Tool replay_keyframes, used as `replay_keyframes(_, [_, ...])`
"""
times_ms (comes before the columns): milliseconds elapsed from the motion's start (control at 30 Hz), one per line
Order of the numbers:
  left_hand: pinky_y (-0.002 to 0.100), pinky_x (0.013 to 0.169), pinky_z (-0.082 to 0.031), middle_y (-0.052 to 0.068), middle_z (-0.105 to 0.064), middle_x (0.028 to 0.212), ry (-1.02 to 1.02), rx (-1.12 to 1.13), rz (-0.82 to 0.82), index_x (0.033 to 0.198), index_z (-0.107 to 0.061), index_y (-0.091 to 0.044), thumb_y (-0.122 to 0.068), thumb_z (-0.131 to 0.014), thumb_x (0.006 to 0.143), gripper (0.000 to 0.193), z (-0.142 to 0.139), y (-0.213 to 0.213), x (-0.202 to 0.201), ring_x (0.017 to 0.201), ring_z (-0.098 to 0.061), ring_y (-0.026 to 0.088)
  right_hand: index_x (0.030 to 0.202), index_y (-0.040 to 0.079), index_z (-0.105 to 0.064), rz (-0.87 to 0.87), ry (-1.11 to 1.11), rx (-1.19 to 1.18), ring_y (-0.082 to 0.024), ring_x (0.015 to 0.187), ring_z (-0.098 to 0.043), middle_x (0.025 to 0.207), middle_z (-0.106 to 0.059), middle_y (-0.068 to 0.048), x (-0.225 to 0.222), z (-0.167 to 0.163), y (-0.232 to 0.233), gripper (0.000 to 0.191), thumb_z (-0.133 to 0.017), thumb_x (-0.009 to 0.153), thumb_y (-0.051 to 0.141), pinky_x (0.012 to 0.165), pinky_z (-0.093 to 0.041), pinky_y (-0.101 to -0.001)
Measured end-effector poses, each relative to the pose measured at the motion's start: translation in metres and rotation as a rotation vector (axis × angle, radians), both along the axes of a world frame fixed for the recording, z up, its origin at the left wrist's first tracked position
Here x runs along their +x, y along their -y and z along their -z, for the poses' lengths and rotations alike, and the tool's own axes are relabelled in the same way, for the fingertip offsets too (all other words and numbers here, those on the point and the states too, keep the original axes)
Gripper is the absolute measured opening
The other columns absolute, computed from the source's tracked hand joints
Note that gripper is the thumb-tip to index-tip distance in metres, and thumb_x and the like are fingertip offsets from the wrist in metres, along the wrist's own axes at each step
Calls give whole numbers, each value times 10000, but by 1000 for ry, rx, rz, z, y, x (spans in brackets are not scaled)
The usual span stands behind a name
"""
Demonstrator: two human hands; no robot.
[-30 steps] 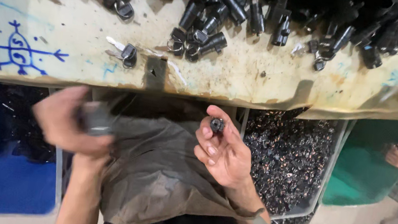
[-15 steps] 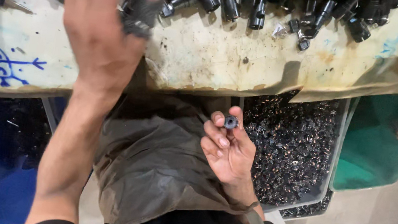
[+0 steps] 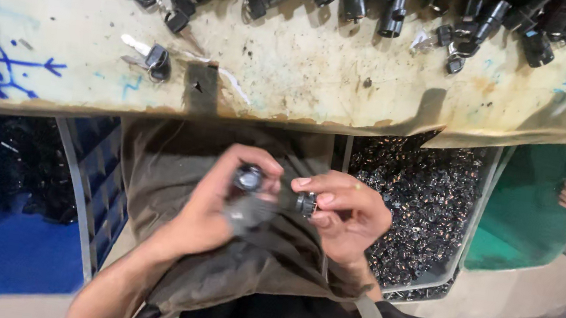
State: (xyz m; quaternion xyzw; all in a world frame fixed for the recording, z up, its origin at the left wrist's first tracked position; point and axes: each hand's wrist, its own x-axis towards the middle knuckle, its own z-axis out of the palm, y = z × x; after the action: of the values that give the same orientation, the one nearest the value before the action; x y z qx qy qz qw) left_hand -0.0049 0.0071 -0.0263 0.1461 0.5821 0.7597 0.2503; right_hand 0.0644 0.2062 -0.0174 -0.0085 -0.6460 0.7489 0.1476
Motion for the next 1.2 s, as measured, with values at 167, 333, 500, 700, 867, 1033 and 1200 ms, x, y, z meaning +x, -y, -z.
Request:
replay_keyframes(167, [355,750,-565,99,-694,1022,-338,-310,42,1303,-528,-48,-127,-789,828,548,3,-6,3,821,-721,259,1087,61,-616,45,-208,411,-133,702,-679,1066,-764,-199,-13,-7,0,211,-781,974,127,604,-507,-287])
replay_keyframes(333, [398,741,-514,118,-700,1043,-632,-338,62,1461,-445,-15,-223,-753,673,871,-15,-3,-10,804,-694,291,984,62,-729,-188,-173,623,-183,684,-690,1021,-769,-123,-24,-18,-8,208,-864,829,90,591,-508,-289])
replay_keyframes(500, [416,684,-490,54,-680,829,-720,-414,303,1533,-385,9,-359,-790,515,1156,-20,0,-17,714,-643,295,1052,89,-755,-498,-93,551,-266,880,-734,1024,-711,-101,-32,-28,-20,247,-845,822,76,735,-585,-354])
replay_keyframes(700, [416,677,-481,41,-665,779,-794,-512,361,1492,-452,-31,-425,-863,462,1177,-1,22,-10,703,-646,279,1061,103,-774,-515,-128,614,-248,867,-694,1012,-703,-106,-36,-17,-5,285,-854,791,60,707,-543,-363])
replay_keyframes(867, [360,862,-584,164,-729,1140,-815,-764,-443,1329,-560,-60,-218,-903,805,646,41,103,-3,1023,-743,271,1007,58,-700,5,-89,390,-296,965,-693,1084,-710,-71,-5,16,-11,188,-763,831,42,828,-602,-425])
replay_keyframes(1033, [398,902,-535,197,-624,1199,304,-1202,-791,1344,-574,31,-439,-769,914,666,98,173,15,1037,-616,301,1368,-37,-560,897,517,539,-294,1088,-595,1310,-632,-212,35,72,-102,388,-653,1037,144,896,-489,-403])
replay_keyframes(1200, [373,1004,-512,208,-537,1326,-518,-1029,-1046,1385,-527,49,-594,-608,1023,743,88,141,8,1209,-571,321,1510,-47,-429,662,906,1067,-463,1352,-409,1510,-391,-338,51,112,-123,694,-719,1017,346,1125,-331,-564])
